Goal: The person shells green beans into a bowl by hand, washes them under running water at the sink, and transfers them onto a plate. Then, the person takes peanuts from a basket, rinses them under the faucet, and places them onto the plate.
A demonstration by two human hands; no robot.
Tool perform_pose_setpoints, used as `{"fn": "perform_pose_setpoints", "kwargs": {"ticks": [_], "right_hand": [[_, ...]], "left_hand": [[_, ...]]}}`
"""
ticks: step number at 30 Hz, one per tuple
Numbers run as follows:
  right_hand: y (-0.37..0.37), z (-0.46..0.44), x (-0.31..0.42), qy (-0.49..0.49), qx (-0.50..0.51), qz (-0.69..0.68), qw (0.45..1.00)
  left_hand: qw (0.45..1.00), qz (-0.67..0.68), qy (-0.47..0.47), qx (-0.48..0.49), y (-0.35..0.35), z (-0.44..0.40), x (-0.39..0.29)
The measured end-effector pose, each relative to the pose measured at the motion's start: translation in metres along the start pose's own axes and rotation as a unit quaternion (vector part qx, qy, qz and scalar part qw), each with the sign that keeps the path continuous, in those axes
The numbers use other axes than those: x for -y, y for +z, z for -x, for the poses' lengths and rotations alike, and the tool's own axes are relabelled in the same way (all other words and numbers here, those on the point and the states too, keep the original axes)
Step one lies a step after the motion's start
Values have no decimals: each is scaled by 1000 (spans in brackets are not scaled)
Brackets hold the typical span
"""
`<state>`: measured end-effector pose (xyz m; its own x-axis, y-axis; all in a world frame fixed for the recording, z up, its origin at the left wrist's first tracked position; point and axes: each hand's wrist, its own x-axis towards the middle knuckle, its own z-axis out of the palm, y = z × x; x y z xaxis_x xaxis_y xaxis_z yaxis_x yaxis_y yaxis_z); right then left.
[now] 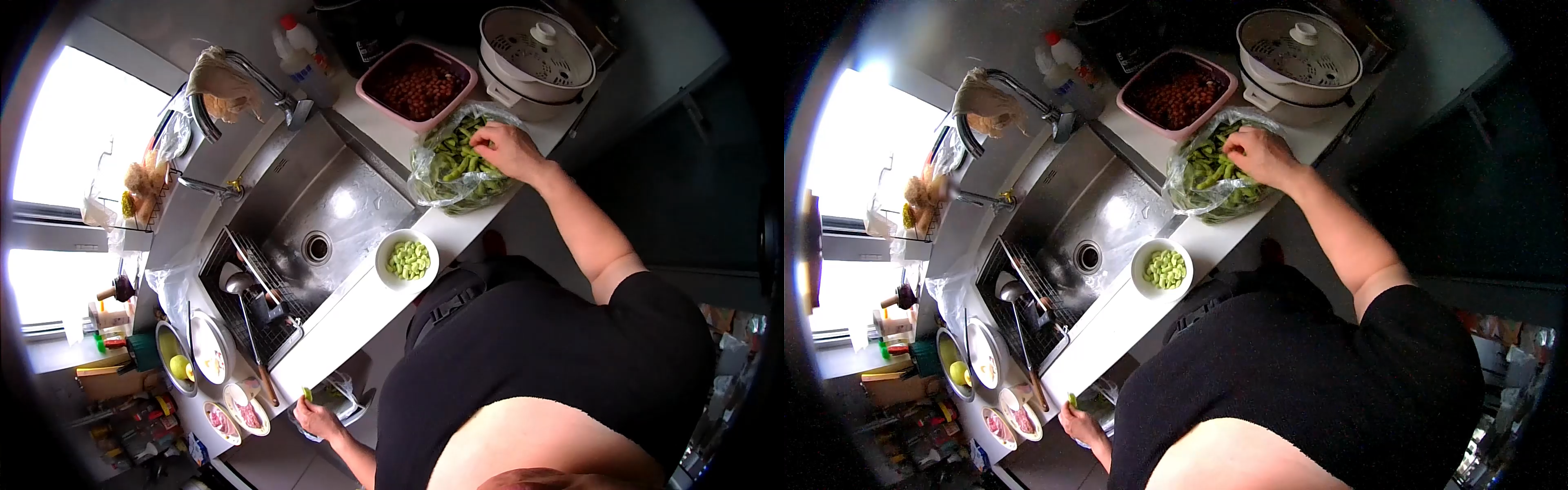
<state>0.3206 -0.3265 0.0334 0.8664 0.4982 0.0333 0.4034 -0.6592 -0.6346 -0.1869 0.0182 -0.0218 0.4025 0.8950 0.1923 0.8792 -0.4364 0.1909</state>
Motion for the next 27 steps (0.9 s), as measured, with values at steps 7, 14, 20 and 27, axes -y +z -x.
{"fn": "perform_pose_setpoints", "kwargs": {"ticks": [7, 14, 20, 27], "right_hand": [[4, 3, -9, -16, 106, 68, 992], [-34, 6, 36, -58, -4, -19, 998], [6, 15, 117, -269, 183, -197, 925], [48, 18, 155, -311, 220, -274, 883]], "left_hand": [[996, -77, 22, 27, 0, 0, -13], [962, 258, 87, -2, -10, -27, -154], [849, 355, 384, 74, -25, -39, -303], [832, 362, 368, 202, -35, -50, -304]]}}
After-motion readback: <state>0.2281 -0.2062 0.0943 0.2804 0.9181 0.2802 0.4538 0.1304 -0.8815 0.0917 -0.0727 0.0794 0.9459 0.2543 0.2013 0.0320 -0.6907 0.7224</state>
